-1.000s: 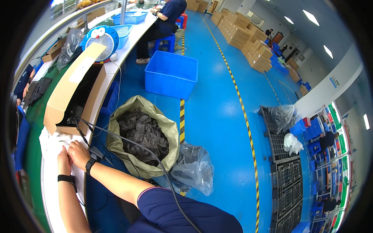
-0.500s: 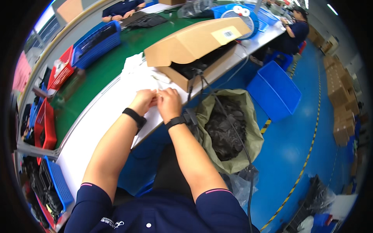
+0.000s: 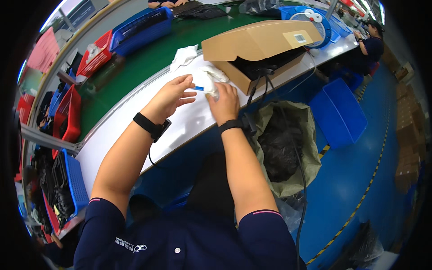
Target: The recorder writes details on yellow sticky notes while managing bins of black rubber or foam products on a production line.
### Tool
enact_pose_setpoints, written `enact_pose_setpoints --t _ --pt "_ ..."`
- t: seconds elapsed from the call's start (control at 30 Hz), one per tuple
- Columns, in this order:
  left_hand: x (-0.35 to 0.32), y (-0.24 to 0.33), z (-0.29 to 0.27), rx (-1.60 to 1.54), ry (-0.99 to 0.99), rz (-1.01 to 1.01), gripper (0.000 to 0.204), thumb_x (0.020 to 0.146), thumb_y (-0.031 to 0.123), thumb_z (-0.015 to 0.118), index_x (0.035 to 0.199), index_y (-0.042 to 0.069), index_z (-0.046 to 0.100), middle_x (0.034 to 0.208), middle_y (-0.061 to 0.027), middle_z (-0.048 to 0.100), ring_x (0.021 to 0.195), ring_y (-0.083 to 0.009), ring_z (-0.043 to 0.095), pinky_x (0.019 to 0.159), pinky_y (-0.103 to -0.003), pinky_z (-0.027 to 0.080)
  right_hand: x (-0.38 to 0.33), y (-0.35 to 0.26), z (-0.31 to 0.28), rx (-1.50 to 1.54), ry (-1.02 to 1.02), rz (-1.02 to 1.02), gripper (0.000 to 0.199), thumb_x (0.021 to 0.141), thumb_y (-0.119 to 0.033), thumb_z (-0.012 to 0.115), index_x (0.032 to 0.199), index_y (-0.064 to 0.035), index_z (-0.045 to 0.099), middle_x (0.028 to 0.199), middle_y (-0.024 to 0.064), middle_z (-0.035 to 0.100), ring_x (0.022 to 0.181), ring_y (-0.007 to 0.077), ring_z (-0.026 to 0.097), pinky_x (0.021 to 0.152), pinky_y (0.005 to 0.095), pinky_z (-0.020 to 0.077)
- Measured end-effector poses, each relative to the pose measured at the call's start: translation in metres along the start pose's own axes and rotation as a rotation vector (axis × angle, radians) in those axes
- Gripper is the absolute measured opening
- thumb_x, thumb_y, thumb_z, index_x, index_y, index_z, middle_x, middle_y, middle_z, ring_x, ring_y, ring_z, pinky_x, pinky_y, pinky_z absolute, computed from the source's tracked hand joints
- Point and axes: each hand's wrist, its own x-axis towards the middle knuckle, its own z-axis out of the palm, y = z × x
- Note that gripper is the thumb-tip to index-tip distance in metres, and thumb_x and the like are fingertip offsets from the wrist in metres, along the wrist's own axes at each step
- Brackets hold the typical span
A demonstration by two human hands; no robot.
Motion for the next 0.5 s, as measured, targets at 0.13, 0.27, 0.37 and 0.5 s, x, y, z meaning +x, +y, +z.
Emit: enact_pose_setpoints --t 0.13,0.27,0.37,0.5 --pt "-0.051 0.022 -0.037 -0.488 -0.081 0.068 0.051 0.105 0.037 0.043 0.141 0.0 0.043 0.13 -0.0206 0.055 0.115 -0.0299 0.06 0.098 -0.038 0.054 -0.003 0.017 -0.005 0.068 0.07 -0.056 0.025 0.083 -0.016 0.072 0.106 -0.0077 0.069 0.117 0.0114 0.063 0.112 0.0334 0.055 0.098 0.042 0.0428" --pt "-0.107 0.021 -0.077 -0.826 -0.013 0.212 0.049 0.108 0.035 0.029 0.14 0.0 0.042 0.137 -0.0231 0.051 0.121 -0.0301 0.058 0.101 -0.038 0.053 -0.036 -0.032 -0.01 0.139 0.281 0.031 0.022 0.099 -0.021 0.056 0.105 -0.0048 0.07 0.119 0.0139 0.061 0.114 0.0312 0.052 0.1 0.0431 0.0384" --pt "-0.131 0.002 -0.111 -0.965 0.021 0.38 0.046 0.109 0.031 0.028 0.139 -0.001 0.042 0.138 -0.0234 0.051 0.121 -0.0296 0.058 0.1 -0.037 0.054 -0.085 -0.136 -0.02 0.536 0.026 0.047 0.022 0.101 -0.017 0.053 0.112 -0.0032 0.066 0.116 0.0138 0.062 0.11 0.0284 0.055 0.093 0.0369 0.0435" --pt "-0.146 -0.009 -0.127 -1.098 0.16 0.544 0.032 0.107 0.011 0.035 0.136 -0.001 0.04 0.135 -0.026 0.051 0.119 -0.0328 0.059 0.101 -0.034 0.055 -0.164 -0.224 -0.032 1.012 -0.471 0.251 0.056 0.097 -0.027 0.063 0.14 0.0018 0.04 0.137 0.0178 0.049 0.122 0.025 0.049 0.095 0.0334 0.0432"
